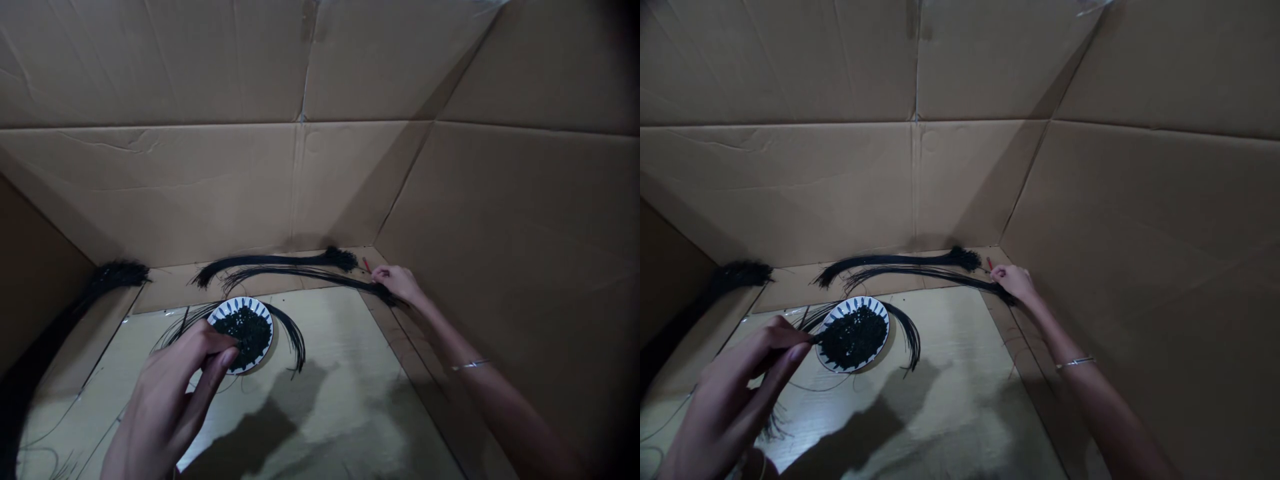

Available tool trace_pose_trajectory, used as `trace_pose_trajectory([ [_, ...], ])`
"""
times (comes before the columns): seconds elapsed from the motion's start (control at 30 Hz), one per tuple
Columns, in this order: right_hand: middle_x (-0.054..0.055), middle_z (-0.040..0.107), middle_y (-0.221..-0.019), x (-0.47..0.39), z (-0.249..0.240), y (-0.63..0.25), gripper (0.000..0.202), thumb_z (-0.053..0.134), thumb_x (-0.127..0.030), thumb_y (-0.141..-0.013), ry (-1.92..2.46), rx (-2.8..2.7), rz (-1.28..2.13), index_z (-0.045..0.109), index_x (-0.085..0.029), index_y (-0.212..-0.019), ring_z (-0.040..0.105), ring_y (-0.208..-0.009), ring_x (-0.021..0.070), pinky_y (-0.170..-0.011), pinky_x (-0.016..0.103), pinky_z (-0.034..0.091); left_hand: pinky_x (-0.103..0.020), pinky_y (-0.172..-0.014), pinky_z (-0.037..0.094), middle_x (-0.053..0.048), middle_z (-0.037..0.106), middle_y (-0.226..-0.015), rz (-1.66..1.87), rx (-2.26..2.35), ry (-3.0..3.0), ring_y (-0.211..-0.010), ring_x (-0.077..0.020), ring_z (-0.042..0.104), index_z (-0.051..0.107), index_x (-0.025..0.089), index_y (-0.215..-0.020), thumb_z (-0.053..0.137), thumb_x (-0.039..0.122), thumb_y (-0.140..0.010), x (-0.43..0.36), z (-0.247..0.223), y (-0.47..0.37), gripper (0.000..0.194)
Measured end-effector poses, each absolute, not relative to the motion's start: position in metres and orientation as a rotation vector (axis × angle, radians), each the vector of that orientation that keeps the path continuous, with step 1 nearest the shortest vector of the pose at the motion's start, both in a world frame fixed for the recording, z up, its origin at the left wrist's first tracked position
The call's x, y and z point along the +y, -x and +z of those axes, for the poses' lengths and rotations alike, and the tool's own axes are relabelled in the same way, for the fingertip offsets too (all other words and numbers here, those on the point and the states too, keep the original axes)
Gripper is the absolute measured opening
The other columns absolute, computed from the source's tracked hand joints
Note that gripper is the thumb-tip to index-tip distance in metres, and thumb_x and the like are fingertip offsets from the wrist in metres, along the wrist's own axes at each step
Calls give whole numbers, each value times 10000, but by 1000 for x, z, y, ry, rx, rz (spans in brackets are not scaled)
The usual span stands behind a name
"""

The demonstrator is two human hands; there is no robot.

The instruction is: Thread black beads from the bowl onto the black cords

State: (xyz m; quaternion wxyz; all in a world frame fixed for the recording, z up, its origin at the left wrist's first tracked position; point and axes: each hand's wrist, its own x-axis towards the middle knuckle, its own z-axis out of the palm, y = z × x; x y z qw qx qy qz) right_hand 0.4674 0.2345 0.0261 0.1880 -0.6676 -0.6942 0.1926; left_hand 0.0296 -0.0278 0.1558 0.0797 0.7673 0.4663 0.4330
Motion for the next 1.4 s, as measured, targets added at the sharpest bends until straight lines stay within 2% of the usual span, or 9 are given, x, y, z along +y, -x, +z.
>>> trace_pose_trajectory([
  [0.1,102,759,-763,230,47,-456,273,667,-451,-786,1700,-1862,888,719,-186,-822,655,-719,229,-697,347,472,-195,-600,467,13,641,-790,1280,1409,-2346,-663,-100,613,594,216,-931,513,96,-979,-27,154,-26,152],
  [0.2,78,751,-739,219,67,-434,388,724,-482,-713,1514,-1782,1157,732,-181,-957,613,-628,176,-612,312,453,-195,-592,474,35,665,-763,1310,1423,-2355,-647,-93,644,605,229,-960,521,163,-999,-27,151,-26,113],
  [0.33,64,753,-740,198,86,-390,364,777,-466,-679,1306,-1716,1423,753,-167,-885,638,-654,163,-644,305,491,-188,-615,496,43,711,-775,1306,1419,-2306,-667,-92,683,605,235,-1003,514,164,-1008,-24,148,-28,116],
  [0.57,77,802,-928,149,118,-302,268,813,-391,-785,708,-1536,1890,786,-191,-961,702,-743,166,-705,309,562,-259,-892,541,-39,740,-1134,1391,1316,-2242,-1037,-143,703,617,235,-1150,529,90,-985,-5,136,-35,237],
  [0.63,60,805,-920,135,126,-279,275,872,-353,-726,629,-1510,1890,786,-214,-947,702,-722,163,-698,312,572,-331,-972,536,-75,714,-1210,1490,1245,-2128,-1147,-182,671,619,220,-1122,522,100,-988,-1,134,-39,205],
  [0.77,9,749,-727,114,136,-238,238,906,-365,-676,522,-1406,1765,783,-223,-822,650,-634,134,-638,284,552,-432,-1030,533,-92,704,-1245,1764,1164,-1802,-1215,-231,648,639,214,-1008,550,129,-978,2,133,-47,126],
  [0.97,-8,664,-970,91,136,-191,147,911,-330,-679,445,-1283,1503,796,-309,-769,627,-908,159,-859,343,518,-521,-1084,512,-71,704,-1282,1823,1226,-1717,-1247,-261,640,722,233,-942,646,200,-935,7,131,-48,83],
  [1.13,11,735,-1023,77,132,-173,185,901,-377,-689,359,-1237,1631,804,-307,-830,642,-1068,230,-999,427,482,-459,-988,583,-48,774,-1056,1887,1249,-1705,-1070,-229,716,757,230,-915,680,204,-914,13,128,-47,81],
  [1.4,12,735,-878,72,119,-170,228,882,-421,-710,515,-1255,1606,799,-291,-877,656,-920,226,-921,425,515,-417,-963,584,-19,788,-1047,1993,1160,-1688,-1046,-200,722,779,259,-936,681,119,-902,15,131,-50,175],
])
